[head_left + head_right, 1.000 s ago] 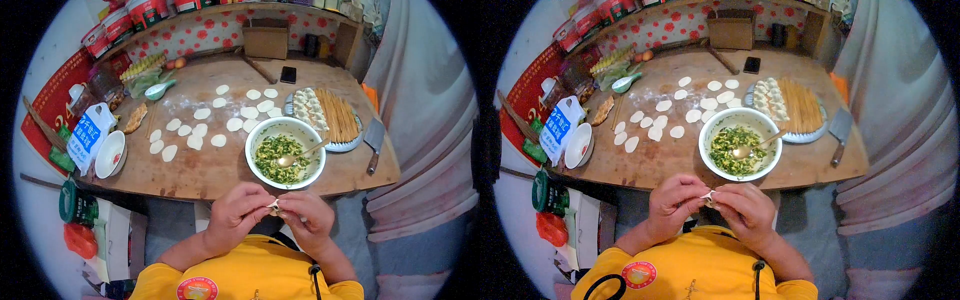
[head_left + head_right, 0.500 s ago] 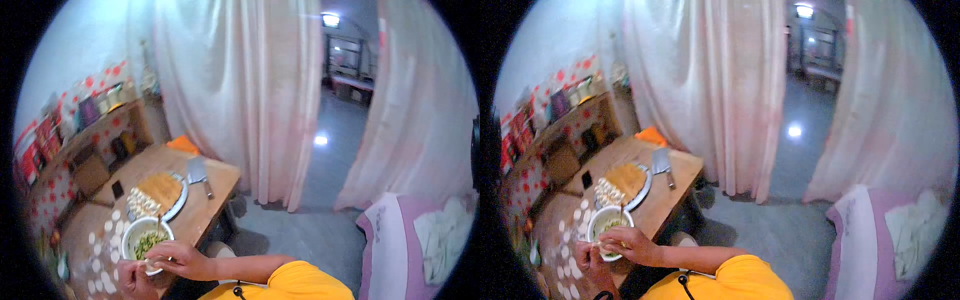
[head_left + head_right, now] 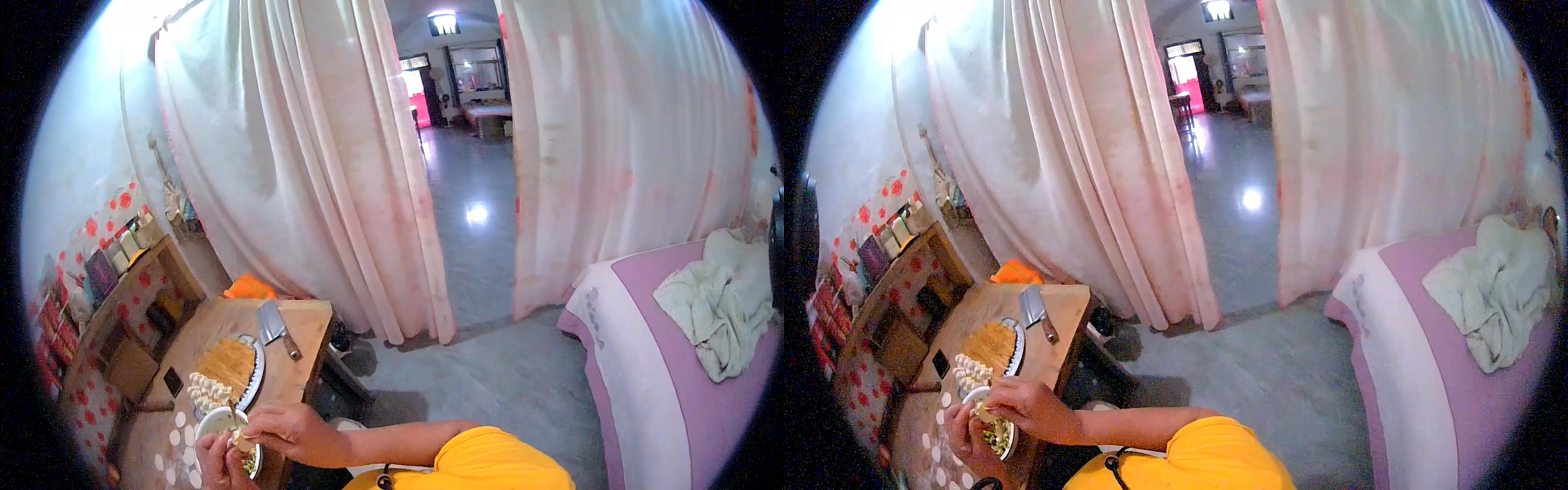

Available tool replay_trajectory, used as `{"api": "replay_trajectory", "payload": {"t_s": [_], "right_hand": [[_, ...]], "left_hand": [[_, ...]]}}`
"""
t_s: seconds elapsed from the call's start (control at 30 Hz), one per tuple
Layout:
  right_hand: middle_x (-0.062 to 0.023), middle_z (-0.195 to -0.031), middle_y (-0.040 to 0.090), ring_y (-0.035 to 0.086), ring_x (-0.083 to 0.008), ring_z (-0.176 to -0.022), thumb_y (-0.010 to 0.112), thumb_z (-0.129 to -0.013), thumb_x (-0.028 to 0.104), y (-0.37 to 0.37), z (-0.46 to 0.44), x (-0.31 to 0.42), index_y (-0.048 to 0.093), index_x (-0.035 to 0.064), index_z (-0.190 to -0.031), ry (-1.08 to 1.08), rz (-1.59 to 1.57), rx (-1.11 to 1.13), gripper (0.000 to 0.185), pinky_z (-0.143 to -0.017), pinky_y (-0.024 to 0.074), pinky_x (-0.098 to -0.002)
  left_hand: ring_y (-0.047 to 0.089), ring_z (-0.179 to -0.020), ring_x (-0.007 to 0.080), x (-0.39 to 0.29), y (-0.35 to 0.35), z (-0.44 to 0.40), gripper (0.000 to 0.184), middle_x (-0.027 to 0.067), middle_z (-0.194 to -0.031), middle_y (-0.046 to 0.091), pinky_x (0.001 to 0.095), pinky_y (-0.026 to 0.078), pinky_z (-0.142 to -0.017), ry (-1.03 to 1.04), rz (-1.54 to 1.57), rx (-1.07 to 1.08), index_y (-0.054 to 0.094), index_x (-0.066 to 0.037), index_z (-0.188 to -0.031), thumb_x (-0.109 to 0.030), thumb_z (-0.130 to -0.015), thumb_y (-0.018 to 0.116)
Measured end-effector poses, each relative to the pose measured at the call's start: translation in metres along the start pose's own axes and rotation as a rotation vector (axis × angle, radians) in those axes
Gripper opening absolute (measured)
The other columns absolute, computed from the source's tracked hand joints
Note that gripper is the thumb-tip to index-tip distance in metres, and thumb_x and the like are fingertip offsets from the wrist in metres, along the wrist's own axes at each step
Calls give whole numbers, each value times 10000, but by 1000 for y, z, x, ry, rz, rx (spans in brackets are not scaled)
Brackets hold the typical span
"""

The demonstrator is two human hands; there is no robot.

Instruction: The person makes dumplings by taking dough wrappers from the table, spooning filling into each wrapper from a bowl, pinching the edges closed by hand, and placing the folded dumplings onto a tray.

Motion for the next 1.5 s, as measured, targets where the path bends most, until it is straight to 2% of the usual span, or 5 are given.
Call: {"api": "replay_trajectory", "payload": {"t_s": [0.23, 0.53, 0.77, 0.97, 1.5], "right_hand": [[-139, -837, 590, 589, -297, -797, 572, -819, 90, 7, -3, 22, 575, 9, -930, -62, -63, 14, 138, -694, 467, -352], [-124, -745, 555, 567, -292, -728, 579, -810, 93, 44, 5, 1, 540, 0, -803, -24, -76, 197, 101, -632, 441, -350], [-113, -789, 576, 574, -240, -771, 583, -817, 117, 77, 6, -42, 572, 9, -863, 184, -184, 330, 118, -685, 450, -301], [-23, -894, 593, 552, -92, -802, 585, -838, 111, 98, -2, -64, 598, 31, -956, 741, -437, 477, 143, -725, 466, -242], [-128, -667, 555, 552, -278, -602, 619, -719, -15, 166, 5, -70, 579, 19, -790, 203, -186, 655, 88, -527, 420, -336]], "left_hand": [[514, -810, 274, -28, -12, 8, 210, 139, -875, 524, 364, 424, -733, 367, -447, -61, 592, 15, -868, -183, -802, 561], [548, -651, 241, -39, -22, 20, 100, 111, -768, 589, 330, 453, -582, 306, -345, -133, 639, -49, -845, -139, -853, 595], [486, -701, 243, 16, -38, 22, 214, 109, -735, 481, 333, 382, -618, -166, -362, 19, 517, -3, -716, -188, -818, 546], [577, -773, 135, 15, -51, 11, 188, 77, -927, 568, 255, 466, -703, -601, 95, -65, 585, 34, -967, -83, -821, 574], [538, -590, 166, 68, -81, 64, 77, 89, -699, 533, 290, 420, -530, -616, -96, -100, 599, 11, -788, -65, -775, 593]]}}
Point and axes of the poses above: each hand's wrist, its own z-axis away from the middle knuckle, its own y-axis out of the palm, x = y × z, the point moved 5 cm from there along -z, towards the middle knuckle
